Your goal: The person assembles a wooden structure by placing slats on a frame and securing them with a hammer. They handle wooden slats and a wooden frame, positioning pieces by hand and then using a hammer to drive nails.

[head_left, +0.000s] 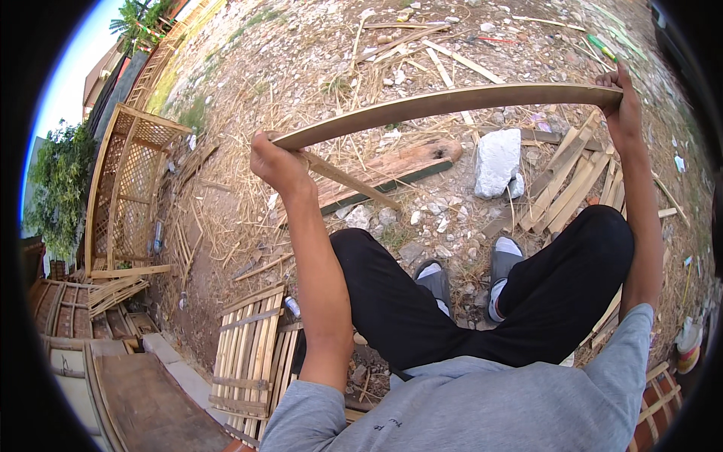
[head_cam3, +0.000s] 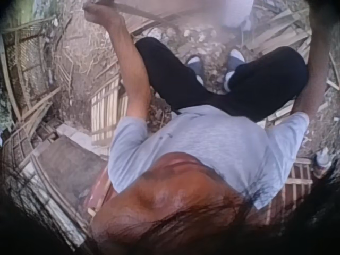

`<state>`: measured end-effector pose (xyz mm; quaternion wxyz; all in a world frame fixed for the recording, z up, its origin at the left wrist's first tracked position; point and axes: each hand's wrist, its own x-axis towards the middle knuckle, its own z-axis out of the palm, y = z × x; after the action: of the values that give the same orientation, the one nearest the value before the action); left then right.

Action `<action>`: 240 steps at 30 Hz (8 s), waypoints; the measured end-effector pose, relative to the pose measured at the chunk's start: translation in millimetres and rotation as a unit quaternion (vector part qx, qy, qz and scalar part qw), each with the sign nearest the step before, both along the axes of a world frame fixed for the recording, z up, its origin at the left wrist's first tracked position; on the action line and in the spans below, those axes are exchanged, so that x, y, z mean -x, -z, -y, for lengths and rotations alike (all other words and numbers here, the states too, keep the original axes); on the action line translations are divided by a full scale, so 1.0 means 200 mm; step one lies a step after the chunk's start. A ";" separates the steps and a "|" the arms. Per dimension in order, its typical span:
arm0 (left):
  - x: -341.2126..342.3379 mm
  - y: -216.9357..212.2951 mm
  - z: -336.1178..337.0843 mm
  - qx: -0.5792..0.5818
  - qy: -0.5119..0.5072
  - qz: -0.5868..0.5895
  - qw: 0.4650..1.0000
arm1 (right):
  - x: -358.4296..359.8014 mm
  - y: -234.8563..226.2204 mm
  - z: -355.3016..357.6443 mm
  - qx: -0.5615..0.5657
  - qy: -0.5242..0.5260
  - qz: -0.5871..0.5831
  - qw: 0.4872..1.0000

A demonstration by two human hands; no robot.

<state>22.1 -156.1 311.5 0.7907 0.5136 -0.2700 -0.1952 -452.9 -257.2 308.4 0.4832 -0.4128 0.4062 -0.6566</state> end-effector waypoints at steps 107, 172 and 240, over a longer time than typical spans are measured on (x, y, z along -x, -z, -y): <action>-0.04 -0.01 -0.04 0.005 -0.019 -0.018 1.000 | -0.03 -0.06 -0.08 0.068 -0.136 -0.111 0.982; 0.06 0.04 0.04 -0.019 -0.015 0.090 0.996 | 0.01 -0.01 -0.03 -0.030 -0.103 0.131 0.986; 0.57 0.00 0.10 -0.070 0.245 0.232 0.939 | -0.54 0.32 0.32 0.080 -0.054 -0.801 0.591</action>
<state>-90.9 -175.6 310.9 0.5962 0.5164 -0.5488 -0.2768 -345.6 -321.0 243.9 -0.0372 -0.8304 0.5523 -0.0636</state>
